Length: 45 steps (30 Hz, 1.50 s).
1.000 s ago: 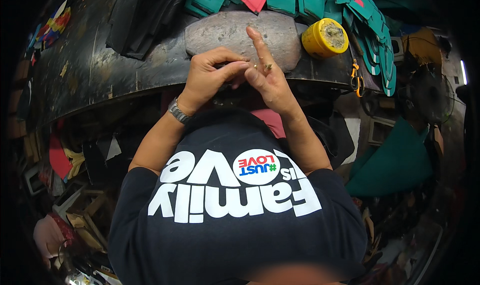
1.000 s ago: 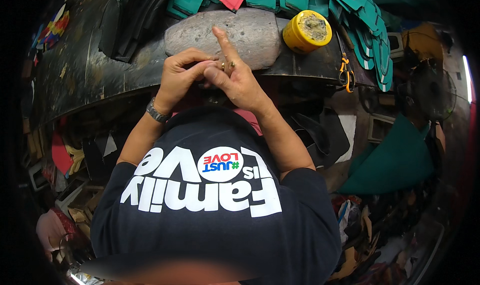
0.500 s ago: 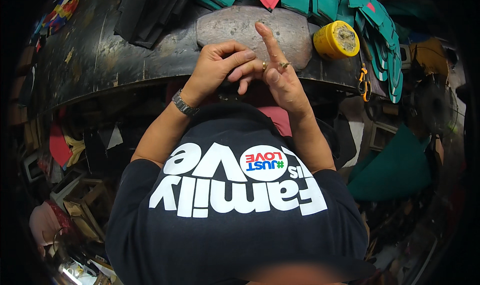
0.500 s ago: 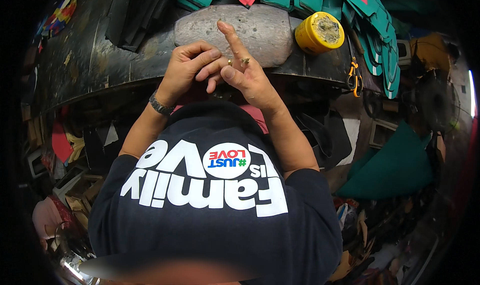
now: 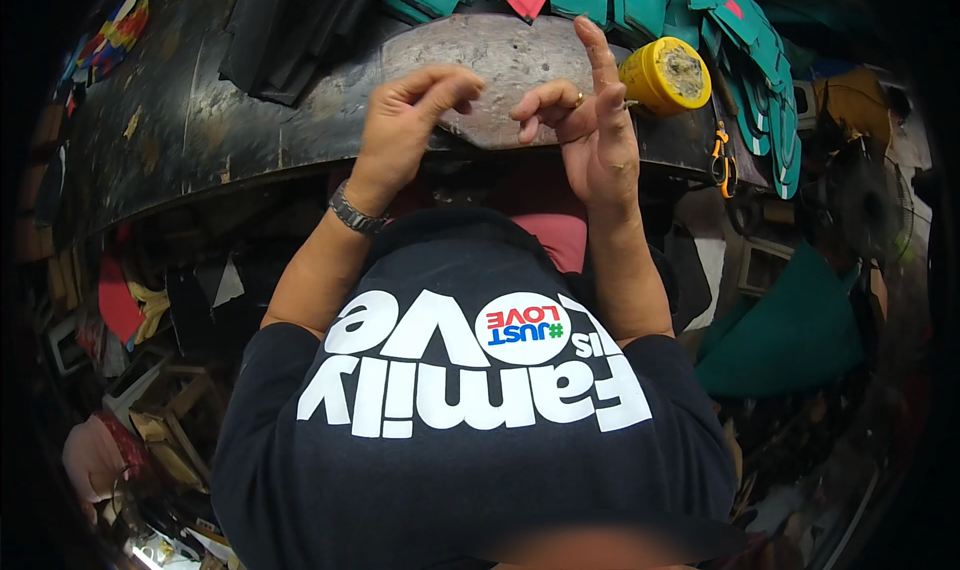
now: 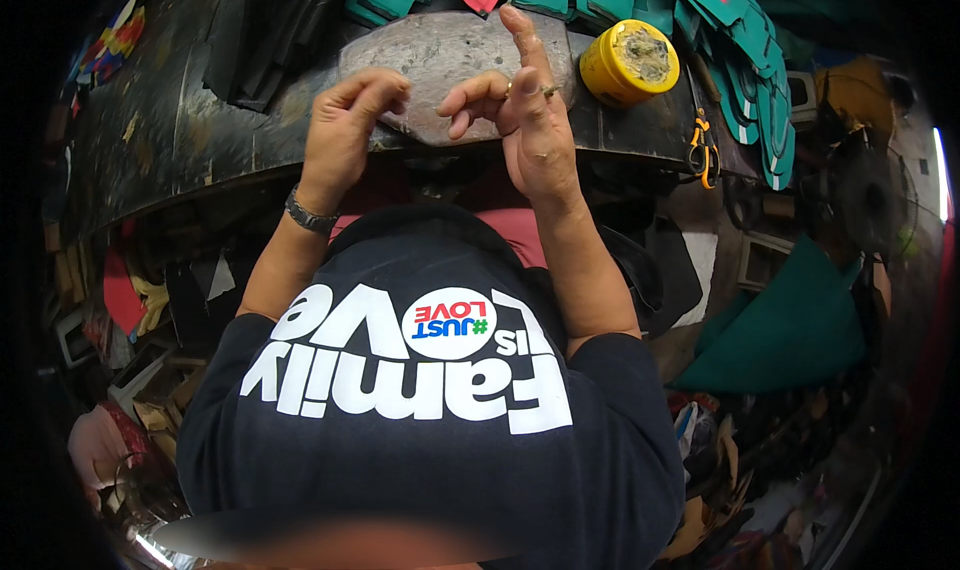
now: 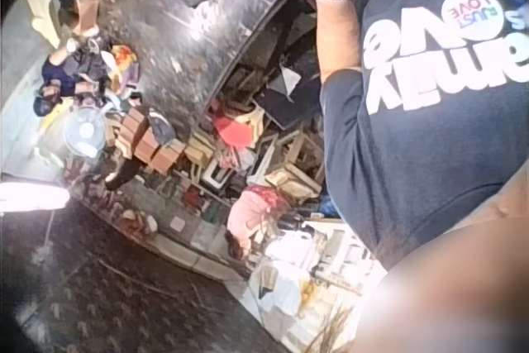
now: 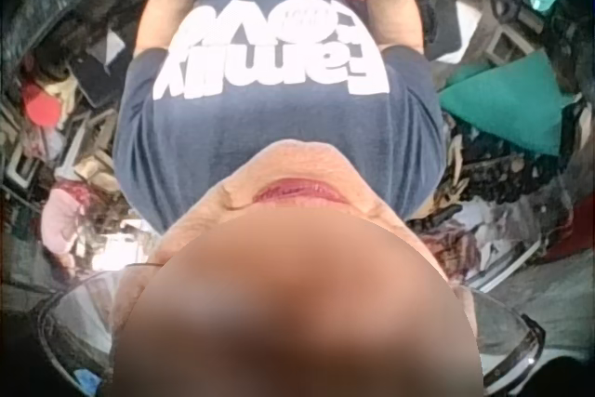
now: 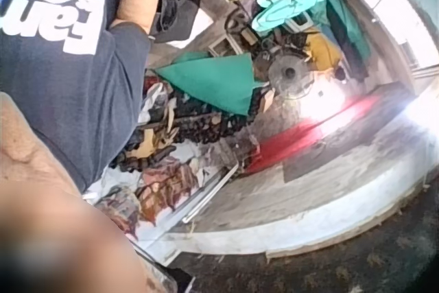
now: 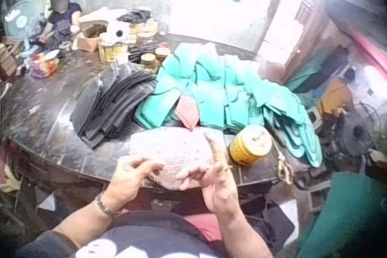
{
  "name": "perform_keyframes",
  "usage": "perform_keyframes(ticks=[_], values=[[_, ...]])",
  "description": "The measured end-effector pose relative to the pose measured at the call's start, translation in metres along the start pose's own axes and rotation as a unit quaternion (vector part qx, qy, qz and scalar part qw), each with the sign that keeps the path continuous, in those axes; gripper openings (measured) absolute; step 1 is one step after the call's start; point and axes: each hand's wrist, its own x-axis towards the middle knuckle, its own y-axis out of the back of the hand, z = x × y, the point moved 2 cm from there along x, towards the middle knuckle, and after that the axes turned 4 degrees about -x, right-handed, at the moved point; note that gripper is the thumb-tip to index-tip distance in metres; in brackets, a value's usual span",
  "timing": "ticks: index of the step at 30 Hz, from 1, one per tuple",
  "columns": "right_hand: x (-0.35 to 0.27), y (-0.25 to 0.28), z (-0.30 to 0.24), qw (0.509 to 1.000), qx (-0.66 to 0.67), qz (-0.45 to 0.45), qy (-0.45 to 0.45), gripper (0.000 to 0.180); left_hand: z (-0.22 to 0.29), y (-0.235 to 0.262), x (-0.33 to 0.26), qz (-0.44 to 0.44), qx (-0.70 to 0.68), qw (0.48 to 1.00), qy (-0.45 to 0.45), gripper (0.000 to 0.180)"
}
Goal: The person rubs a black material on a stone block, then uses scissors to cut a larger black sheet into smaller pieces. The person also moves aside a stack of green cut pieces to access the workspace.
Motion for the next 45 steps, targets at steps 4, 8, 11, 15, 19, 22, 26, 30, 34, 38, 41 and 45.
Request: perform_keyframes(ticks=[4,8,11,15,19,22,26,30,34,38,41,45], values=[[0.001,0.007,0.001,0.993,0.112,0.012,-0.022,0.097,0.015,0.019,0.011,0.075,-0.080,0.993,-0.048,0.022],[0.001,-0.002,0.006,0.987,0.146,-0.032,-0.058,0.100,0.024,0.010,0.012,0.037,0.064,0.993,-0.087,0.021],[0.000,-0.016,0.012,0.990,0.108,-0.053,-0.078,0.105,0.020,-0.014,0.006,-0.015,0.186,0.979,-0.082,0.017],[-0.001,-0.030,0.014,0.993,0.069,-0.037,-0.083,0.112,0.022,-0.030,0.005,-0.100,0.351,0.918,-0.154,0.015],[-0.004,-0.032,0.012,0.987,0.096,-0.068,-0.111,0.117,0.020,-0.027,0.005,-0.122,0.322,0.935,-0.080,0.014],[-0.007,-0.033,0.013,0.976,0.109,-0.131,-0.135,0.117,0.018,-0.022,0.005,-0.117,0.241,0.963,0.018,0.013],[-0.006,-0.030,0.015,0.964,0.162,-0.151,-0.149,0.117,0.025,-0.015,0.013,-0.028,0.166,0.983,-0.068,0.016],[-0.009,-0.031,0.017,0.963,0.182,-0.113,-0.162,0.113,0.032,-0.025,0.008,-0.065,0.383,0.894,-0.225,0.019],[-0.018,-0.036,0.020,0.961,0.189,-0.086,-0.182,0.107,0.026,-0.045,-0.002,-0.124,0.493,0.812,-0.287,0.023],[-0.020,-0.039,0.024,0.957,0.194,-0.098,-0.191,0.101,0.022,-0.042,-0.002,-0.132,0.456,0.843,-0.254,0.016],[-0.019,-0.039,0.025,0.962,0.172,-0.101,-0.186,0.106,0.021,-0.038,-0.002,-0.110,0.412,0.879,-0.215,0.013],[-0.017,-0.035,0.023,0.960,0.185,-0.111,-0.178,0.113,0.025,-0.027,0.001,0.005,0.255,0.952,-0.169,0.012]])
